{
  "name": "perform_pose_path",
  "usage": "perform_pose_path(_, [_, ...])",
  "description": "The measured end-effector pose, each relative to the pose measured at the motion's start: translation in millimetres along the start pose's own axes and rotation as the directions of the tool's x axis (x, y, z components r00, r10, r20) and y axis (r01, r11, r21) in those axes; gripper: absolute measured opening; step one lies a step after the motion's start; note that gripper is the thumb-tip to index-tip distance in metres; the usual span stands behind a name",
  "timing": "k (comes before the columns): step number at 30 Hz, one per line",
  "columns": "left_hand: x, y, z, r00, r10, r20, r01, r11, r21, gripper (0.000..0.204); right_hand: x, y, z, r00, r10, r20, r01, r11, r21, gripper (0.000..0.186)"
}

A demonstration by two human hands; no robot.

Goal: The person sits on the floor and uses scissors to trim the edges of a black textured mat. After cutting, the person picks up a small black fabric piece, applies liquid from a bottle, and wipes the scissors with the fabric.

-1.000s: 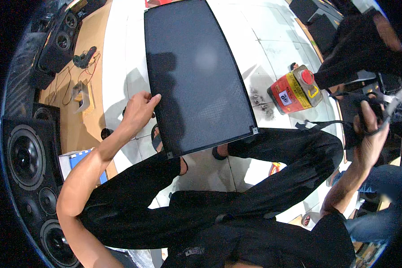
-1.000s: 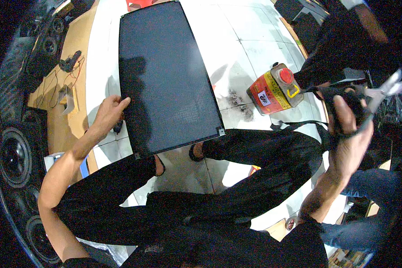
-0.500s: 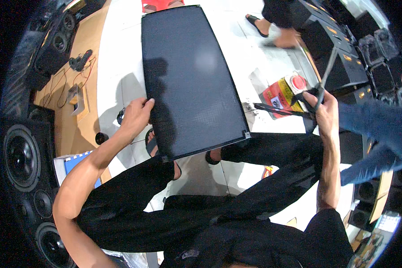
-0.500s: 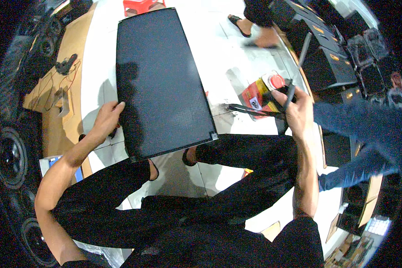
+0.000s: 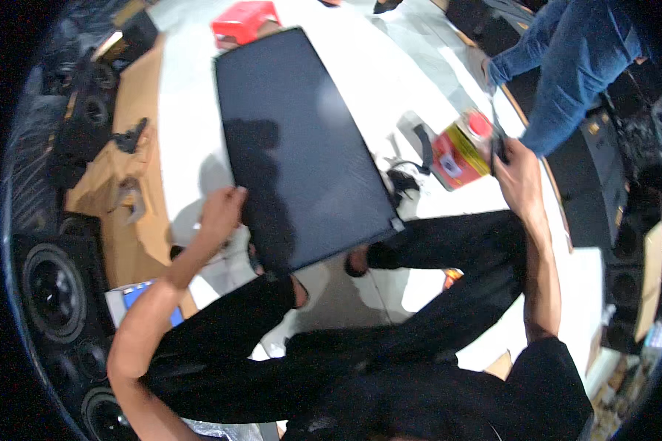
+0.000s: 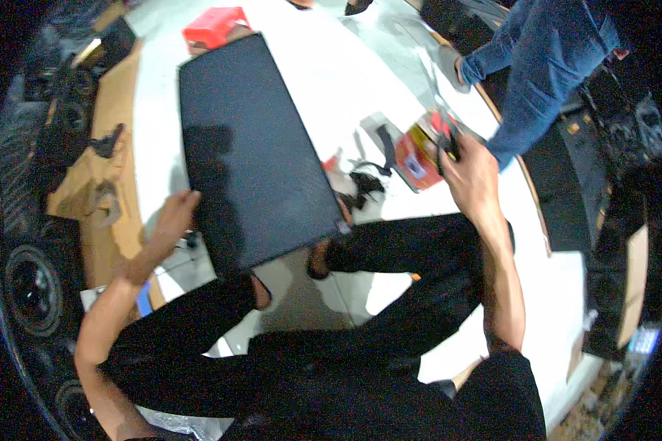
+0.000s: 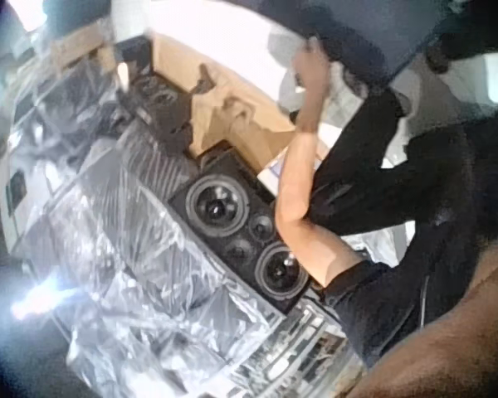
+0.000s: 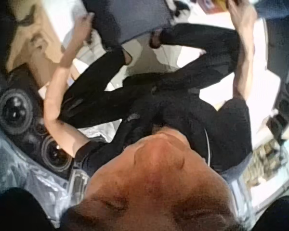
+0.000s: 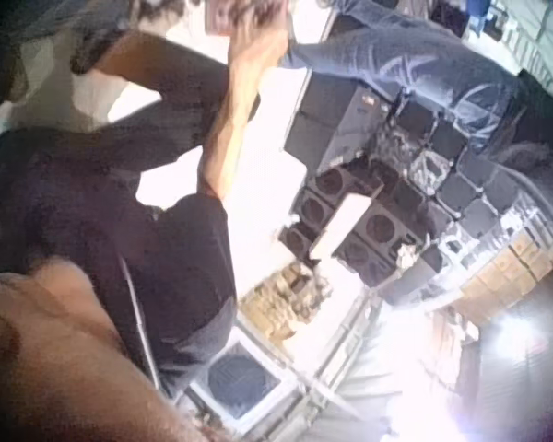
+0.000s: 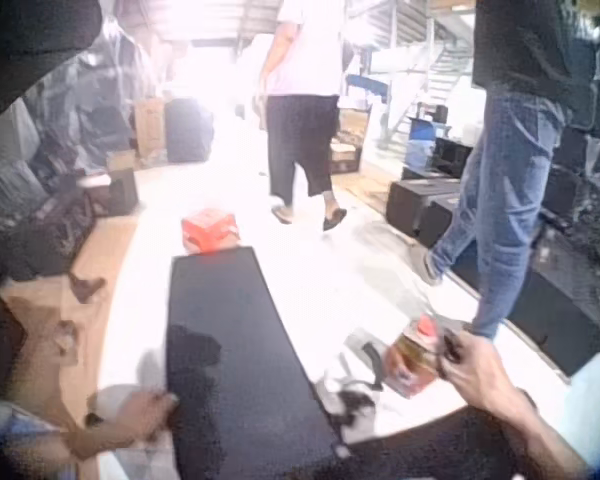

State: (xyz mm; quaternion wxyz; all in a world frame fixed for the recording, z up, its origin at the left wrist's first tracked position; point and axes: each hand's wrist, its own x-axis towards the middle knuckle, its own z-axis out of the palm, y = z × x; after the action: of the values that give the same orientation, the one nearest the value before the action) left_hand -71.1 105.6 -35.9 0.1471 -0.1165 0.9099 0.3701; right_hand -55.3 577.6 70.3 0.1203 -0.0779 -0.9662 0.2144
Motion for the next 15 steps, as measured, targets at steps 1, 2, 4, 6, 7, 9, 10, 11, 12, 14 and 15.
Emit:
perform_pose_path(1, [7.7,-19.8,3.6,0.998,0.043,-0.054,-0.043,0.999,-0.003,0.043,2.0,2.1,12.6,0.998,-0.063,-0.013,0.064,0.995,0.081,0.039])
perform_pose_path(2, [7.7,-12.5,5.8,1.0,0.022,-0.009,-0.022,0.999,-0.042,0.043,-1.4,0.1,14.0,1.0,-0.022,0.015,0.019,0.988,0.152,0.035])
perform_pose_path(4, [2.2,11.1,6.1,0.999,0.032,0.018,-0.03,0.995,-0.092,0.039,-7.9,-14.1,-0.7,0.993,0.068,0.098,-0.082,0.986,0.147,0.031])
perform_pose_path(6, [-1.7,14.6,0.4,0.999,-0.027,0.023,0.029,0.994,-0.103,0.039,-11.5,-18.1,-0.1,0.991,0.086,0.105,-0.101,0.984,0.146,0.032])
perform_pose_path(7, [-1.5,14.0,-1.5,0.999,-0.032,0.029,0.035,0.994,-0.106,0.039,-13.7,-12.3,6.8,0.996,0.062,0.061,-0.074,0.974,0.212,0.032])
perform_pose_path(9, [-5.1,13.3,-3.9,0.999,-0.032,0.011,0.033,0.996,-0.087,0.039,-14.3,-19.0,11.3,0.997,0.052,0.06,-0.066,0.964,0.257,0.033])
perform_pose_path(10, [-6.6,13.7,-5.4,0.999,-0.031,0.005,0.032,0.997,-0.076,0.039,-14.4,-24.9,7.6,0.994,0.062,0.092,-0.082,0.967,0.24,0.034])
perform_pose_path(11, [-7.6,14.9,-3.7,0.999,-0.042,-0.013,0.041,0.996,-0.078,0.039,-15.1,-29.3,4.5,0.99,0.076,0.12,-0.101,0.971,0.215,0.034])
perform_pose_path(12, [-9.2,16.7,-2.3,0.998,-0.051,-0.03,0.049,0.996,-0.079,0.039,-14.5,-27.5,5.5,0.99,0.062,0.128,-0.089,0.973,0.213,0.037])
perform_pose_path(14, [-13.6,23.7,-3.0,0.997,-0.069,-0.038,0.065,0.993,-0.095,0.038,-15.3,-29.0,6.8,0.991,0.055,0.119,-0.082,0.967,0.24,0.038])
perform_pose_path(15, [-13.9,26.3,-3.1,0.997,-0.058,-0.041,0.053,0.993,-0.108,0.038,-16.0,-29.1,7.2,0.992,0.054,0.114,-0.081,0.964,0.253,0.039])
